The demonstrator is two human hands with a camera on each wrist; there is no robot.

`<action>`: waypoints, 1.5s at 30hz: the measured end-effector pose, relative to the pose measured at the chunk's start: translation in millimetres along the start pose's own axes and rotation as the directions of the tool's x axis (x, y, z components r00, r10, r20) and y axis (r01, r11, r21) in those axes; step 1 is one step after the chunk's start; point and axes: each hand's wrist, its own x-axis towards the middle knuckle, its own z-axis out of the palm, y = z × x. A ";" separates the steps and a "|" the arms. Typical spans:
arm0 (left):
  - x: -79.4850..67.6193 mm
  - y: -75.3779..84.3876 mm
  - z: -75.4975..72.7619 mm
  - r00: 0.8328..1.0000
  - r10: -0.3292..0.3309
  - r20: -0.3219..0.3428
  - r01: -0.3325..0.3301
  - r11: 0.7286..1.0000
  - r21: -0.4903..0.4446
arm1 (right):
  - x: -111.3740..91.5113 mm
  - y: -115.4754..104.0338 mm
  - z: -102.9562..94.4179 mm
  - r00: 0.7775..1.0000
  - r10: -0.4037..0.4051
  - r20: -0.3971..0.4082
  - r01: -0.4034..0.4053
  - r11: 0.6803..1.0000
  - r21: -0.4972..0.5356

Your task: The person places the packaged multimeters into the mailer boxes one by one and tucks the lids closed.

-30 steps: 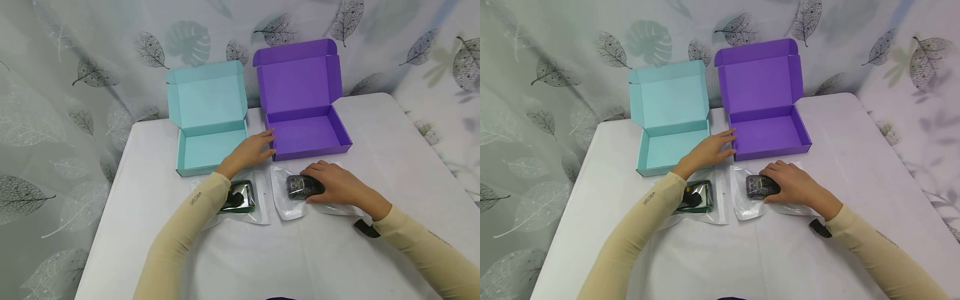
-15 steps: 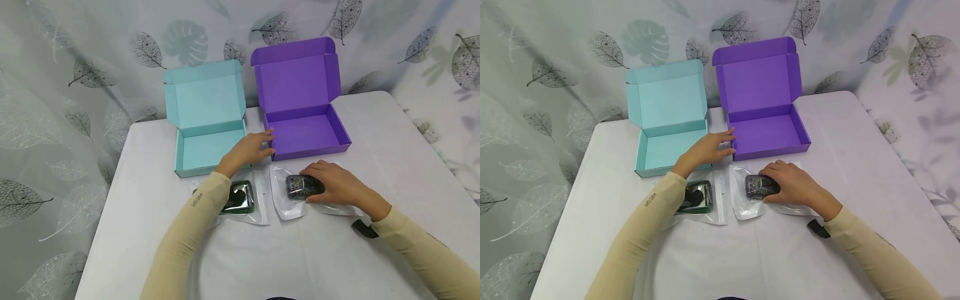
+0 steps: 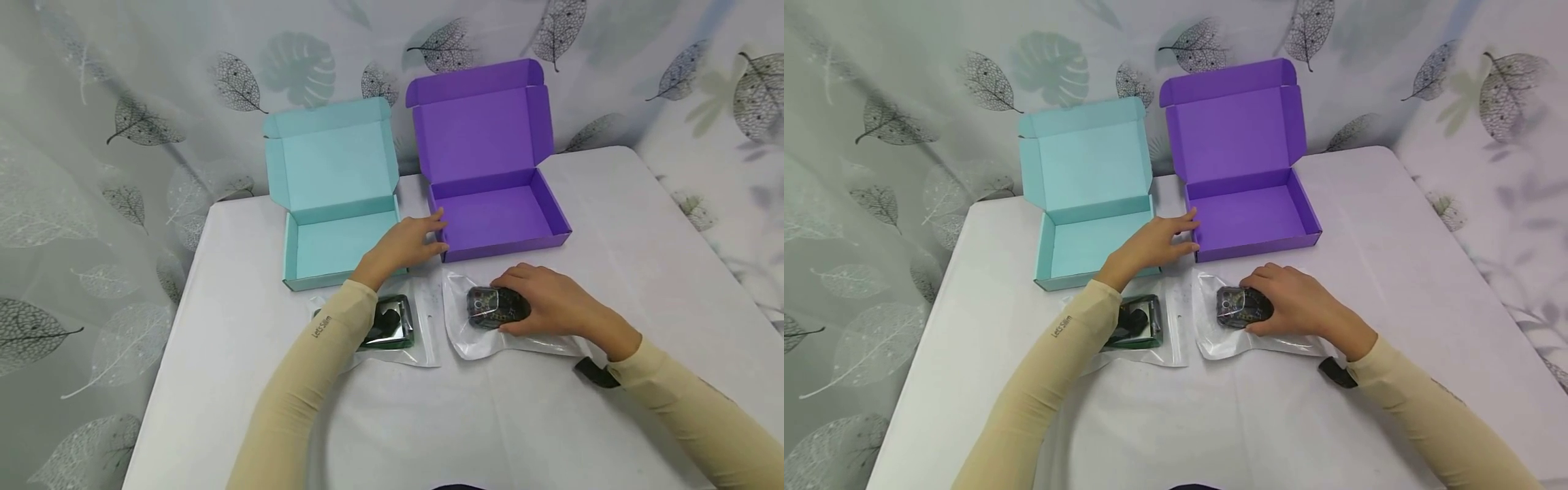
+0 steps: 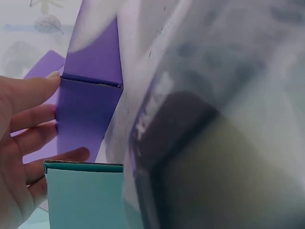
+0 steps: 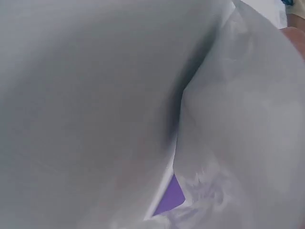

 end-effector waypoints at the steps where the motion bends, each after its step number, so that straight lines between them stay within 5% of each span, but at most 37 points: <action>1: 0.3 -0.1 0.1 1.000 0.003 0.000 -0.003 1.000 0.003 | 0.0 -0.6 -3.6 1.000 -0.005 -0.008 0.005 1.000 0.013; 12: 3.0 -1.6 0.8 1.000 -0.009 -0.014 0.010 0.999 0.031 | 19.7 8.0 -59.0 0.994 0.019 -0.111 -0.015 0.999 0.041; 24: 2.1 -1.9 0.0 1.000 -0.014 -0.019 0.015 1.000 0.013 | 67.2 35.6 -96.0 0.997 0.038 -0.060 -0.038 0.999 0.010; 45: 0.8 -3.7 2.2 1.000 -0.006 -0.022 0.006 1.000 0.008 | 117.9 68.8 -99.3 0.993 0.109 0.039 -0.110 0.993 0.033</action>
